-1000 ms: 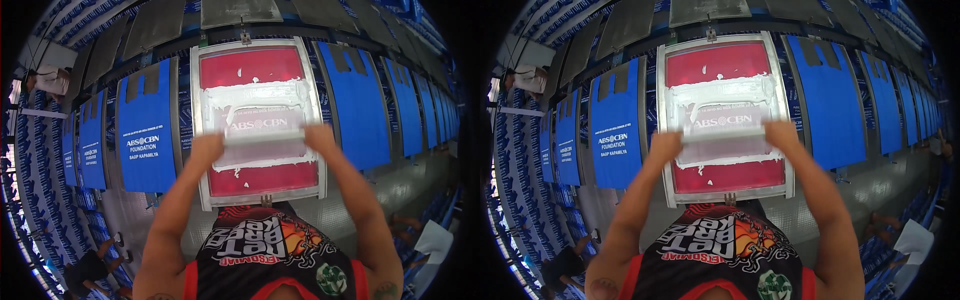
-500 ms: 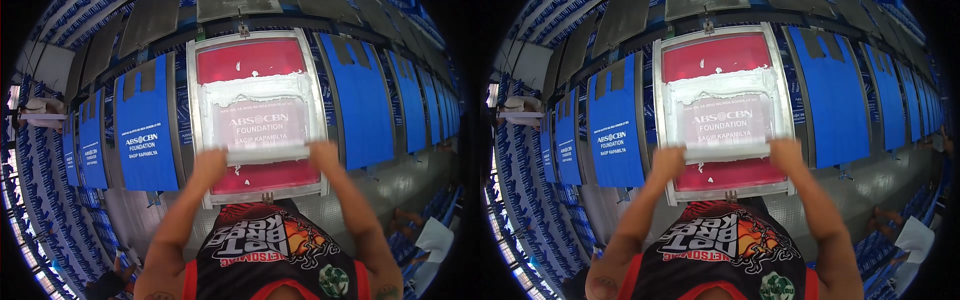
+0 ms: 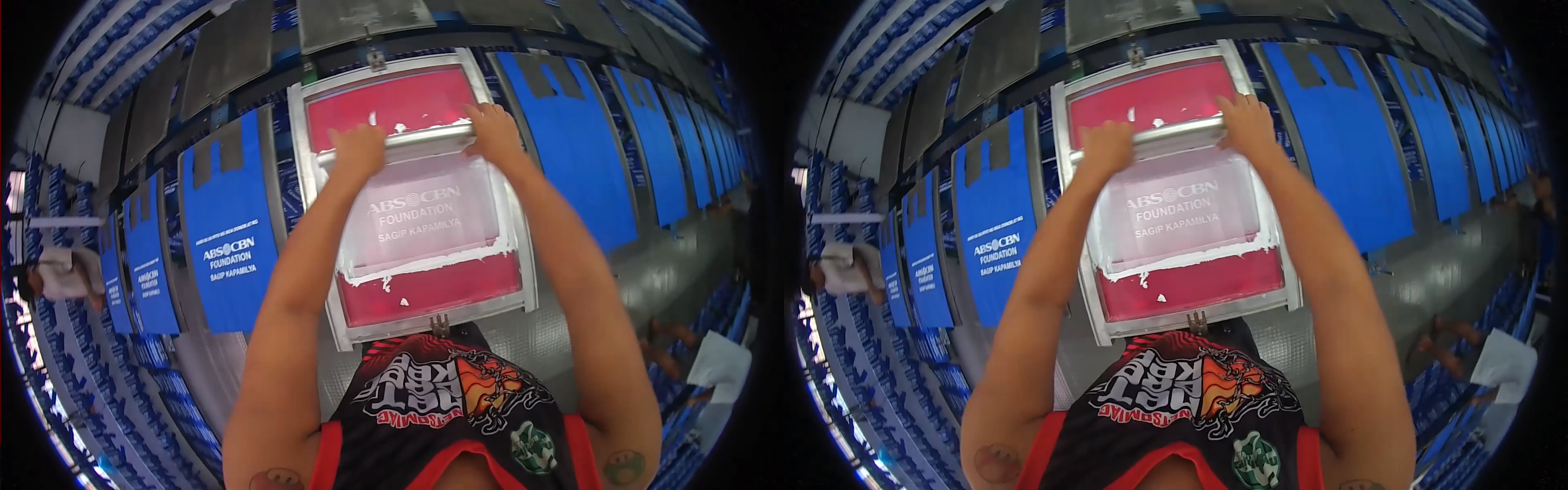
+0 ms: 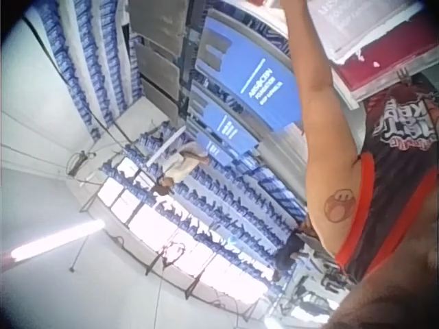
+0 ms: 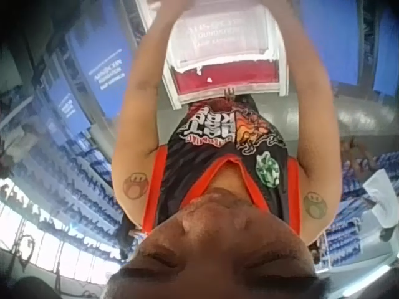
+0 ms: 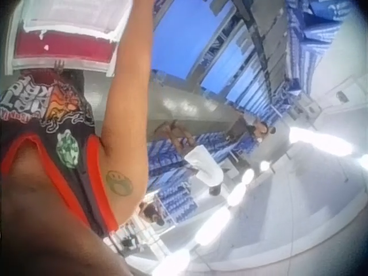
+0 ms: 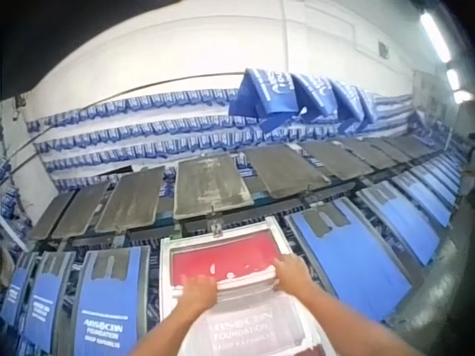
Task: Printing logos onto fabric panels using a silk screen frame and squeegee with white ink.
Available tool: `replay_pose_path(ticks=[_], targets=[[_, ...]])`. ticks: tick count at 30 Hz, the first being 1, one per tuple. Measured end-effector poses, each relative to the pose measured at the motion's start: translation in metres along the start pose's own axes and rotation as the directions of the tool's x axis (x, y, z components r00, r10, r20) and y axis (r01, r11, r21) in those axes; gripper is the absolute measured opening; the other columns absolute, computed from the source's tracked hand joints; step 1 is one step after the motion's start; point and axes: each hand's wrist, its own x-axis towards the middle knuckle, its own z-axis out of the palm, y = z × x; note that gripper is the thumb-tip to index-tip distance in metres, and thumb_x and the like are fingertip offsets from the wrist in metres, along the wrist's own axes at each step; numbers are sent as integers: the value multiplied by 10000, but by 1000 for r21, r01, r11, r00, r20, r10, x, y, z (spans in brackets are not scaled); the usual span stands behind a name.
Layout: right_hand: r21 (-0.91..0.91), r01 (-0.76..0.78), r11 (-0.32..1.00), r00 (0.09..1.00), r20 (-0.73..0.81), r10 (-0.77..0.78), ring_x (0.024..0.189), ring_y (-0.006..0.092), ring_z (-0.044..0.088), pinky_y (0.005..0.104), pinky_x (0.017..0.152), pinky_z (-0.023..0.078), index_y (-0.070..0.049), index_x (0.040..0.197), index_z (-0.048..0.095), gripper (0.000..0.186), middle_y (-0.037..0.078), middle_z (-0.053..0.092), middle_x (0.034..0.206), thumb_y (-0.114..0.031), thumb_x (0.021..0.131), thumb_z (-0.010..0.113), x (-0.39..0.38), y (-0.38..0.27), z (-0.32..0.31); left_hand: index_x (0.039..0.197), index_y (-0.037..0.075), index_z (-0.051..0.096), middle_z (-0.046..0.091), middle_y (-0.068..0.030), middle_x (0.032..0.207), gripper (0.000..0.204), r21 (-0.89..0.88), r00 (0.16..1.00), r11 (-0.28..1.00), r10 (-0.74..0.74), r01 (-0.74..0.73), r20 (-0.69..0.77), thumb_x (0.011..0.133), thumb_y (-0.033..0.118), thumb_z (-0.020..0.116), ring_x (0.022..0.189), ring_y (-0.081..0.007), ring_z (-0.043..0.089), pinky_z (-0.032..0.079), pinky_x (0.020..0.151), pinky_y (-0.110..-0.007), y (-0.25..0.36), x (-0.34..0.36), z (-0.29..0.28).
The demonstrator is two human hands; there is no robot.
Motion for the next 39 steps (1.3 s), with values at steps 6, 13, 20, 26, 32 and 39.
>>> replay_pose_path(ticks=[6,13,20,26,32,39], targets=[[395,-702,593,415,903,-110,828,244,673,372,763,507,-1,870,691,612,143,699,885,-595,838,546,-220,-92,-45,1015,133,708,686,-159,949,458,-429,964,869,267,-247,-14,613,320,821,926,-333,643,499,790,-420,-27,34,-20],[409,-908,95,418,903,100,739,222,658,313,699,480,12,927,696,421,130,704,844,-399,857,641,-335,-159,2,1045,161,698,683,-126,1007,444,-407,990,906,140,-115,32,643,320,796,999,-320,622,499,849,-430,1,29,-34],[553,-830,-78,545,832,103,710,106,674,235,659,520,55,1015,650,238,106,705,832,-147,934,553,-315,-173,-75,1075,163,690,681,-122,1023,458,-240,993,963,118,-120,-25,646,292,783,962,-311,634,500,829,-421,4,27,-39],[582,-808,-93,579,813,58,699,109,668,234,642,517,52,1009,653,233,99,700,821,-146,931,558,-310,-168,-99,1088,138,684,677,-120,1046,516,-249,984,953,179,-175,-6,616,311,804,966,-316,629,494,843,-419,-3,40,-43],[577,-795,186,605,773,190,682,115,678,249,638,515,46,914,683,208,99,703,751,-140,901,591,-341,-164,-15,1072,207,693,696,-107,969,412,-245,997,967,52,-63,-51,677,301,770,962,-310,641,494,848,-435,20,5,-12],[596,-803,9,590,792,155,653,113,675,237,613,516,46,915,697,192,92,707,760,-131,875,632,-345,-165,6,1120,229,662,662,-70,1020,381,-166,995,981,91,-98,-52,740,225,693,933,-298,634,500,819,-424,48,-90,17]])
